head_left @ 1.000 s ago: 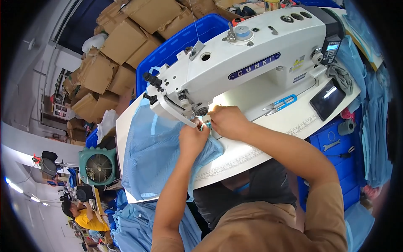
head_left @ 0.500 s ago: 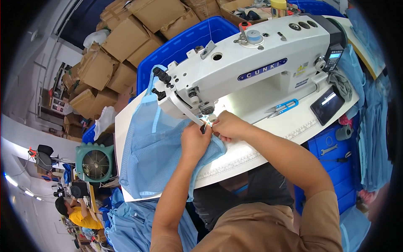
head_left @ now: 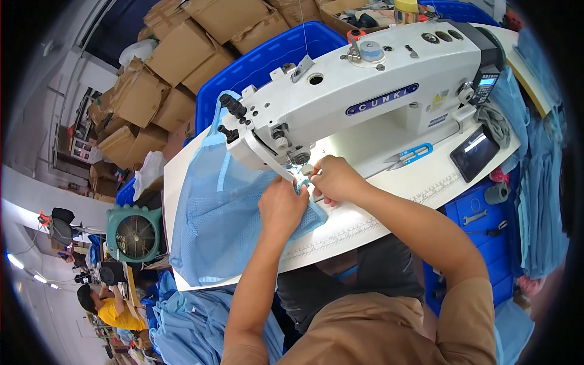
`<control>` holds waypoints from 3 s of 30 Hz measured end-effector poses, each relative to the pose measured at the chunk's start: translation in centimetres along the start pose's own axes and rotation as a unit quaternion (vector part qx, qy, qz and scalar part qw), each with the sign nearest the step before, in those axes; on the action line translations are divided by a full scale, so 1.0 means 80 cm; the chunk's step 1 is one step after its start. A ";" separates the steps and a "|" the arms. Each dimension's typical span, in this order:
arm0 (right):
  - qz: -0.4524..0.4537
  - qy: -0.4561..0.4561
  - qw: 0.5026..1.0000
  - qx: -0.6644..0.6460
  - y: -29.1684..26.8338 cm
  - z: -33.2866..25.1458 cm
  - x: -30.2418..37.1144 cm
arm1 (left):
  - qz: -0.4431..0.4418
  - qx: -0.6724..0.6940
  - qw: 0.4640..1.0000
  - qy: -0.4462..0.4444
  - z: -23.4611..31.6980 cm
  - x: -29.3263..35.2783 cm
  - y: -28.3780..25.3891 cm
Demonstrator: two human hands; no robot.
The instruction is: Sewing a blue mesh apron using an industrial sewing machine.
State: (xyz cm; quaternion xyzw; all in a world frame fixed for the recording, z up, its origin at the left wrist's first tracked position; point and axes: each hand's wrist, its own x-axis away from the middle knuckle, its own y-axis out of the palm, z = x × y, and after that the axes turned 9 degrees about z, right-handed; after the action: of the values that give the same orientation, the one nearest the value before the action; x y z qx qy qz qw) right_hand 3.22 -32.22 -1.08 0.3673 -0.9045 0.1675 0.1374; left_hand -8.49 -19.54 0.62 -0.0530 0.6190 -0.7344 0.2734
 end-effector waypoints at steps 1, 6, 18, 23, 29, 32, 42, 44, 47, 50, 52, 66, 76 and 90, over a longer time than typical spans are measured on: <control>0.099 -0.138 0.981 0.092 0.005 0.021 -0.007 | 0.000 0.001 1.000 0.003 0.004 -0.001 -0.002; 0.220 -0.350 0.869 0.270 -0.003 0.017 -0.009 | 0.009 -0.031 0.999 0.042 0.001 -0.002 0.000; 0.149 -0.280 0.890 0.327 0.018 0.017 -0.016 | 0.017 -0.088 0.993 0.075 0.010 -0.002 0.004; 0.166 -0.302 0.903 0.257 0.009 0.017 -0.029 | 0.053 0.036 0.997 0.047 0.007 0.025 -0.009; -0.009 0.011 0.995 0.102 -0.004 -0.035 -0.026 | 0.109 0.112 0.976 0.150 -0.016 0.043 0.001; -0.014 0.031 0.995 0.098 0.000 -0.038 -0.029 | 0.103 0.163 0.969 0.151 -0.023 0.039 0.002; -0.016 0.055 0.997 0.052 0.002 -0.043 -0.030 | 0.031 0.200 0.973 0.113 -0.047 0.020 -0.006; -0.028 0.047 0.997 0.049 0.001 -0.036 -0.036 | 0.063 0.204 0.963 0.164 -0.050 0.021 0.000; -0.031 0.041 0.997 0.057 0.005 -0.033 -0.041 | 0.075 0.246 0.947 0.190 -0.054 0.025 0.006; -0.024 0.032 0.997 0.068 0.010 -0.033 -0.039 | 0.072 0.274 0.949 0.140 -0.056 0.025 0.007; -0.024 0.023 0.997 0.065 0.011 -0.031 -0.038 | 0.085 0.261 0.954 0.117 -0.055 0.022 0.004; 0.019 -0.184 0.923 0.337 -0.019 -0.027 -0.019 | 0.045 -0.018 0.998 0.046 0.023 0.017 0.012; 0.082 -0.479 0.831 0.272 -0.030 0.029 -0.030 | -0.034 0.114 0.993 -0.028 -0.007 -0.001 0.015; 0.058 -0.469 0.839 0.270 -0.032 0.025 -0.029 | -0.003 -0.011 0.999 0.031 0.012 0.006 0.017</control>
State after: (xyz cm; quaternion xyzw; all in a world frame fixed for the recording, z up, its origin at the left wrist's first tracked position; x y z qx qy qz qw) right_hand 6.40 -33.30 -3.28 0.3715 -0.7997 0.2202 -0.4172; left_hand -8.04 -20.71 -0.59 -0.0351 0.6353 -0.7294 0.2513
